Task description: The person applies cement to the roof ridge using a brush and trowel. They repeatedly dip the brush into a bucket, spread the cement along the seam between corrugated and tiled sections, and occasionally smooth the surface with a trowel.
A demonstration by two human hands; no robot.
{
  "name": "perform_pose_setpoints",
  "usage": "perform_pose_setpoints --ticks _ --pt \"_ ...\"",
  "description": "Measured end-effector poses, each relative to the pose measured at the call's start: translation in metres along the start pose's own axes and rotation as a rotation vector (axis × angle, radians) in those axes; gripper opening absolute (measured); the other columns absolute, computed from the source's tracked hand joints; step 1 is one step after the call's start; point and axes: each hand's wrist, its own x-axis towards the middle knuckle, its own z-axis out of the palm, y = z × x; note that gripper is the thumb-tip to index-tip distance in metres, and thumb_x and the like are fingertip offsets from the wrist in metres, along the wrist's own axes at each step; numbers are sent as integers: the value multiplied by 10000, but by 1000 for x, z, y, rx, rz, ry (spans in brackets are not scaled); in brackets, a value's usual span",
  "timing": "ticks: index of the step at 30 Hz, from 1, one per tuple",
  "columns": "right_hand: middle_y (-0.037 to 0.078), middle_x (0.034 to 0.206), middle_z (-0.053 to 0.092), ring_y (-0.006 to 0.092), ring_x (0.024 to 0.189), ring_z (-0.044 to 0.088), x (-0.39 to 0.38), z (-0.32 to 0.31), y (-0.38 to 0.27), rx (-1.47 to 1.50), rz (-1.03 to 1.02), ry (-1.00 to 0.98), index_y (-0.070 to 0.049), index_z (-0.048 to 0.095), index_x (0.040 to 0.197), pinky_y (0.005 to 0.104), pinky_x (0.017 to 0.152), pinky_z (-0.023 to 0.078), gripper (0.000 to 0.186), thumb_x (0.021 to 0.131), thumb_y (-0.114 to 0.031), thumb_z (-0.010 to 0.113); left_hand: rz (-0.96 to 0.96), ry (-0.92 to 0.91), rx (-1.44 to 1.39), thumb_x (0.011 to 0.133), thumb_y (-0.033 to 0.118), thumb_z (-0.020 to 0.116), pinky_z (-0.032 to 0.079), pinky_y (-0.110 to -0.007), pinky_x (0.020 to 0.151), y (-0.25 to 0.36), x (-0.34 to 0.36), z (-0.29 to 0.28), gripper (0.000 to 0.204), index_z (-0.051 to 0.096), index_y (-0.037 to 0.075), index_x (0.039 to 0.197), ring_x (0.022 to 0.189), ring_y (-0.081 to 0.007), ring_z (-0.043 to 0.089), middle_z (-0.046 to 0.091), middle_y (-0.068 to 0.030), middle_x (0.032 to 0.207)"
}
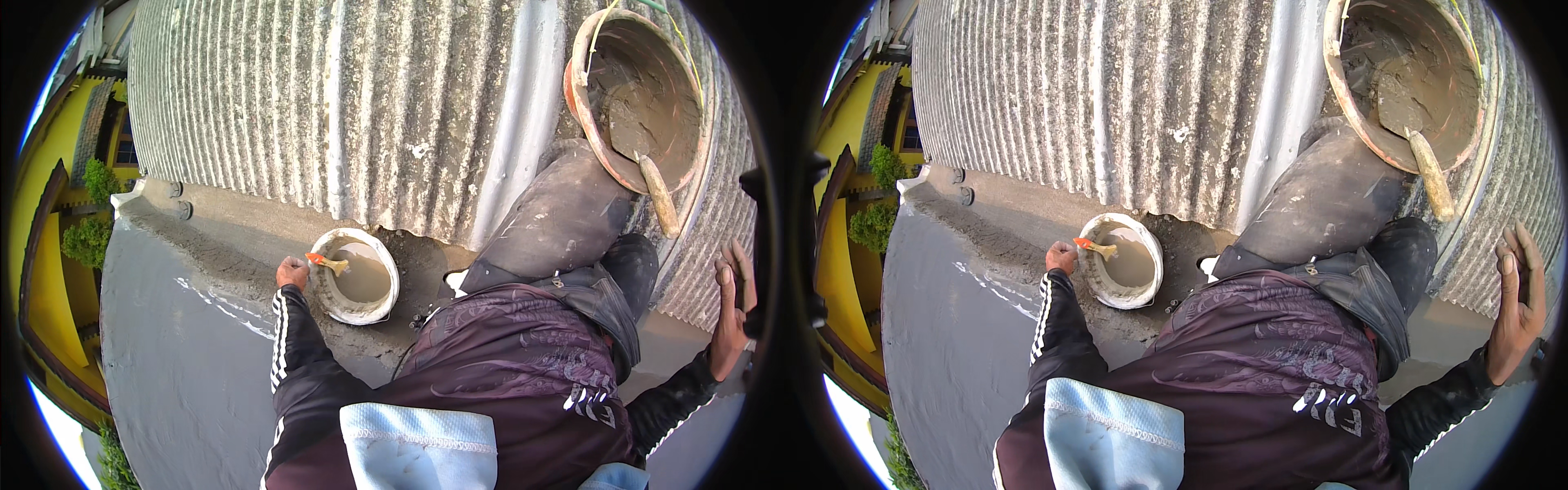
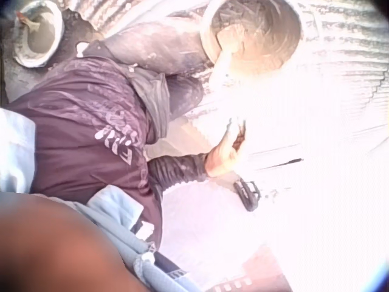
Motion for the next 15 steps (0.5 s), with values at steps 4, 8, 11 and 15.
perform_pose_setpoints --ticks 4,8,11,15 --pt "167 1286 706 219 1136 694 -2 -5 14 -2 120 133 38 594 1434 337 1010 547 400 1073 -132 620 108 401 -24 787 127 718 561 -358 756 62 14 -10 191 732 43 958 778 -207 701 741 -83 836" --pt "133 1202 730 172 1026 711 15 18 47 212 246 106 -2 625 1402 284 829 572 418 1046 -219 659 464 370 -254 937 144 728 571 -384 843 213 12 -16 236 713 16 1134 967 -240 689 704 -126 1101" --pt "173 1243 691 211 1052 722 43 52 74 369 349 178 3 548 1461 318 789 629 492 1058 -263 642 680 -38 -553 1025 233 710 547 -359 942 349 -28 -1 341 697 16 1287 1073 -206 686 716 -108 1218" --pt "226 1254 672 261 1048 738 83 93 92 801 427 25 90 514 1441 327 770 655 580 1061 -335 622 939 -725 -982 1064 320 623 396 -455 1177 493 -125 29 680 373 21 1621 1428 -305 509 510 -230 1555"
